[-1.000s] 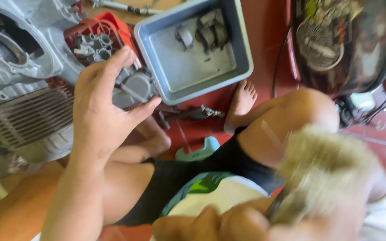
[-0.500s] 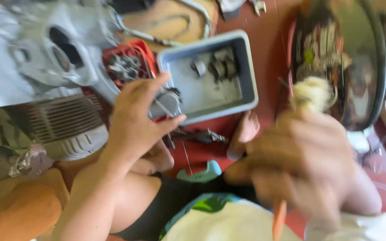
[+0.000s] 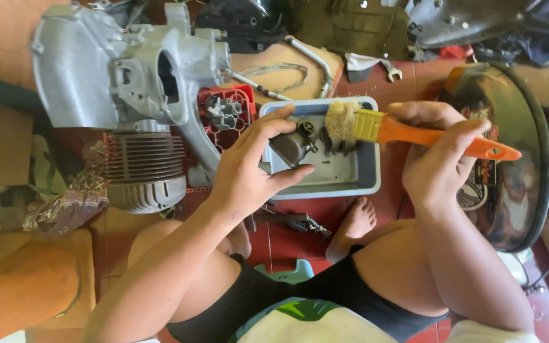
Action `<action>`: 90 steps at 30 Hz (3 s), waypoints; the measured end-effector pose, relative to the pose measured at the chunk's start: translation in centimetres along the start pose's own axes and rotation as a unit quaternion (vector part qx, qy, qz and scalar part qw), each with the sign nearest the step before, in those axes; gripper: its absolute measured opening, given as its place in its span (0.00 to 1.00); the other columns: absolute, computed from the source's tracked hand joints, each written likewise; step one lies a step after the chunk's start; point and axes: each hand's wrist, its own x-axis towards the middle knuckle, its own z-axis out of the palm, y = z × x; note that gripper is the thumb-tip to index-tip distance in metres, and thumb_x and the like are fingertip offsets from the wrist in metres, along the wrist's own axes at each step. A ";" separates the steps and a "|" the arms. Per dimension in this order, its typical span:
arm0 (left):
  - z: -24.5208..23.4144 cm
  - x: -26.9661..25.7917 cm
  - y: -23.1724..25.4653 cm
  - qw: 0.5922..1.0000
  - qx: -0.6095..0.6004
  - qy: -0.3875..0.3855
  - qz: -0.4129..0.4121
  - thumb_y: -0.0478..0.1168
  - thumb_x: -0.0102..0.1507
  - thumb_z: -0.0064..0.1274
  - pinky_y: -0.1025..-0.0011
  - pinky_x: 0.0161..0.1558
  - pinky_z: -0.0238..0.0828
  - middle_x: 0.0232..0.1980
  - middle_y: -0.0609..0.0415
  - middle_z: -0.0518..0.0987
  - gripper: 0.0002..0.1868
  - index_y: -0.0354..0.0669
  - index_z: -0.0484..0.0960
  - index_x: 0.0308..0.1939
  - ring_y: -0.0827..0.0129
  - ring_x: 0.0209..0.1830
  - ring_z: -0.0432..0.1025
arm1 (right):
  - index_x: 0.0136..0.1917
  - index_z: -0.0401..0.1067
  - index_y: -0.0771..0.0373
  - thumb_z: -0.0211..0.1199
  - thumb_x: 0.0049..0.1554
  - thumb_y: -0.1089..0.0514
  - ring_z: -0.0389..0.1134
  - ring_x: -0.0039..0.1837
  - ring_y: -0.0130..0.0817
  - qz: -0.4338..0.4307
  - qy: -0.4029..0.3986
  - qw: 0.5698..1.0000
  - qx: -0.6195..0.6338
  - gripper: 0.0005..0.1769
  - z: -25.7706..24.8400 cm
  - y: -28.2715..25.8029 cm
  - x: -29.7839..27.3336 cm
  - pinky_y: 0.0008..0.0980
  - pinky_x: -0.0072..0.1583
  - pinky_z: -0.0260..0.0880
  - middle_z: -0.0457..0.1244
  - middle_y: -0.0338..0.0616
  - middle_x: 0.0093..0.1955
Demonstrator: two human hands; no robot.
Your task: The person scrubs various small mechanical parts with a brush dipped in a liquid solution. They handle the parts one by one, turning them over to clean different sides, and place them into a plastic container.
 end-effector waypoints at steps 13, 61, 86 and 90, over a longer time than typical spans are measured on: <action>0.2 1.0 -1.0 0.999 0.031 -0.006 -0.028 0.41 0.53 0.74 0.59 0.51 0.80 0.56 0.43 0.81 0.27 0.42 0.77 0.51 0.49 0.52 0.80 | 0.54 0.80 0.71 0.54 0.70 0.49 0.70 0.36 0.37 -0.158 -0.133 0.978 -0.027 0.23 0.1 0.9 1.6 0.33 0.42 0.70 0.67 0.47 0.36; 1.6 -0.1 -2.3 0.998 0.054 -0.021 0.003 0.39 0.55 0.71 0.53 0.58 0.73 0.59 0.40 0.79 0.46 0.47 0.63 0.74 0.47 0.56 0.74 | 0.52 0.77 0.71 0.48 0.70 0.51 0.68 0.34 0.34 -0.080 -0.158 0.981 0.080 0.23 1.2 0.7 0.2 0.30 0.39 0.66 0.65 0.46 0.29; 1.8 -0.4 -1.6 0.999 0.021 -0.030 -0.005 0.45 0.53 0.70 0.57 0.55 0.74 0.53 0.43 0.81 0.41 0.42 0.69 0.68 0.50 0.53 0.76 | 0.46 0.80 0.65 0.48 0.71 0.56 0.65 0.30 0.32 0.011 -0.130 0.989 0.074 0.21 1.9 0.5 0.7 0.27 0.40 0.67 0.62 0.42 0.24; 1.1 0.0 -1.4 0.999 0.007 -0.027 -0.023 0.42 0.53 0.71 0.54 0.54 0.75 0.52 0.39 0.81 0.41 0.38 0.68 0.67 0.47 0.51 0.76 | 0.43 0.80 0.65 0.53 0.67 0.57 0.68 0.30 0.36 0.003 -0.195 0.980 0.051 0.18 1.1 -0.9 0.1 0.32 0.38 0.68 0.64 0.45 0.24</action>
